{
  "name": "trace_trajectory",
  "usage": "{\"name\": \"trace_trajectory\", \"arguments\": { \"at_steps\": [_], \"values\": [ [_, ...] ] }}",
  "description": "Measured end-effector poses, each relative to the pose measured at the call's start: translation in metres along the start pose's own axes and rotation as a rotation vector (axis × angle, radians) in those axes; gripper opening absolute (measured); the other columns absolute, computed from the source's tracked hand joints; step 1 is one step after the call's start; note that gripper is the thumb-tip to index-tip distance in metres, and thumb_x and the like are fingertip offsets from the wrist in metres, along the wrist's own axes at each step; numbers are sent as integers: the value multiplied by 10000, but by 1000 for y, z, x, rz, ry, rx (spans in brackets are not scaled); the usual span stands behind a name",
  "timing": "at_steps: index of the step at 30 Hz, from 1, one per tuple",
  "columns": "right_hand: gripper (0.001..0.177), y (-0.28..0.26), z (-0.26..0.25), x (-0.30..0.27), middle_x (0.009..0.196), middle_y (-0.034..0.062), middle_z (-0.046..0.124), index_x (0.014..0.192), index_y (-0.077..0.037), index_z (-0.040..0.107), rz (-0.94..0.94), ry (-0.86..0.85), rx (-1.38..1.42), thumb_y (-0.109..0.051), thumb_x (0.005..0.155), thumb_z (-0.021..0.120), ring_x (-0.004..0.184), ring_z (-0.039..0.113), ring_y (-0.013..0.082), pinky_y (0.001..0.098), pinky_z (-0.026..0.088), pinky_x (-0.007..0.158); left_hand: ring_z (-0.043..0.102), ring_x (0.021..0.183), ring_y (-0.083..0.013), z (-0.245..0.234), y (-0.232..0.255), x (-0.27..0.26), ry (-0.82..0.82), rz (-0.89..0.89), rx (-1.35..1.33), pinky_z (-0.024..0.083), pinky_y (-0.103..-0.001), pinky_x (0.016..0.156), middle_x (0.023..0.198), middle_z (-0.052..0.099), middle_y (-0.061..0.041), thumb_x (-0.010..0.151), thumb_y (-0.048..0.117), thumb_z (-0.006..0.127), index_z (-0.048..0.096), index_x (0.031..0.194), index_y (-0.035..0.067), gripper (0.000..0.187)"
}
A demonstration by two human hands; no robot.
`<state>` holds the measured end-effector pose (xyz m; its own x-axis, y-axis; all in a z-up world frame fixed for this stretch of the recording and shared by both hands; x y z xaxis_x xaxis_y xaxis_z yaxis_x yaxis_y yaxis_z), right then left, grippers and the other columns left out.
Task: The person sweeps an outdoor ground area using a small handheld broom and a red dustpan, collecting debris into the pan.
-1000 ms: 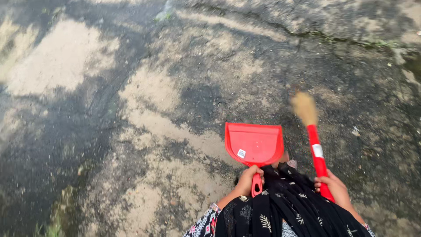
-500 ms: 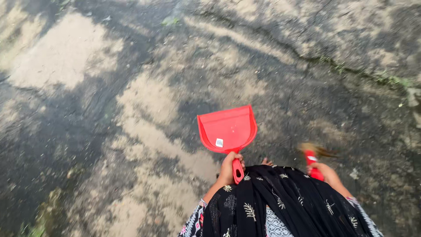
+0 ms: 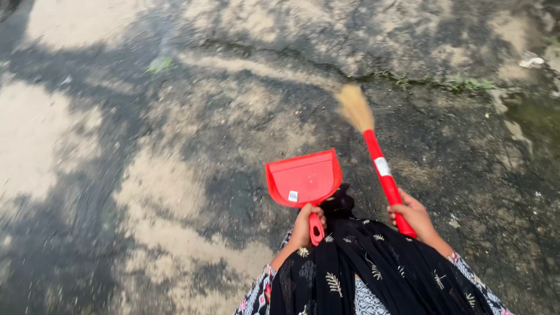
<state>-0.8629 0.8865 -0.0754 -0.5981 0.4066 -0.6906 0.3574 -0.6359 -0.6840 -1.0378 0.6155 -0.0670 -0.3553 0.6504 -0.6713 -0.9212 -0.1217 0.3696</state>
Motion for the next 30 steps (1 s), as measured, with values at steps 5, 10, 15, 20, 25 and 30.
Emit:
{"name": "trace_trajectory", "arguments": {
  "at_steps": [5, 10, 15, 20, 25, 30],
  "values": [
    [577, -63, 16, 86, 773, 86, 603, 1425, -59, 486, -130, 174, -38, 47, 862, 555, 588, 565, 189, 341, 491, 522, 518, 529, -155, 58, 98, 86, -179, 81, 234, 419, -292, 489, 632, 540, -41, 904, 266, 598, 513, 740, 111, 241],
    [125, -94, 14, 187, 813, 85, 589, 1036, 29, 510, -153, 288, 393, -2, 937, 580, 692, 621, 187, 333, 558, 662, 554, 568, -160, 92, 193, 136, -209, 8, 297, 454, -292, 529, 654, 570, -61, 891, 262, 586, 542, 755, 92, 222],
    [100, -109, 43, 235, 779, 97, 589, 976, 29, 505, -78, 325, 409, -23, 919, 569, 664, 621, 216, 371, 542, 627, 564, 579, -170, 101, 248, 191, -129, -46, 250, 454, -303, 529, 656, 564, -57, 886, 231, 602, 545, 771, 100, 184],
    [83, -144, 60, 289, 761, 98, 615, 948, 44, 585, 112, 211, 411, -11, 888, 600, 644, 617, 199, 334, 524, 616, 564, 589, -165, 116, 280, 254, -52, -124, 98, 453, -288, 543, 678, 545, -27, 840, 206, 591, 560, 796, 89, 128],
    [156, -229, 67, 389, 822, 90, 685, 1009, 13, 667, 52, 129, 143, -39, 875, 608, 654, 635, 140, 272, 517, 624, 546, 598, -155, 156, 326, 331, -50, -63, 140, 443, -277, 549, 684, 542, -28, 852, 222, 598, 542, 781, 91, 159],
    [503, -384, 76, 435, 823, 63, 621, 1329, -15, 510, 10, -85, 179, 27, 841, 627, 628, 590, 145, 300, 503, 532, 513, 541, -163, 233, 373, 387, -44, 51, 134, 430, -286, 517, 642, 547, -63, 848, 274, 608, 530, 748, 96, 218]
  ]
}}
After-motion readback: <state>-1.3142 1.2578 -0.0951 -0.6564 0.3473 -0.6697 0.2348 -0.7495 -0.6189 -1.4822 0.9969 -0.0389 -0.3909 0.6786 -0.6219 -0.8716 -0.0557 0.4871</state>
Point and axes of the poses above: each hand's wrist, its own x-axis towards the middle knuckle, its own z-axis out of the palm, y = z × x, the point moved 3 cm from there along x, towards the middle knuckle
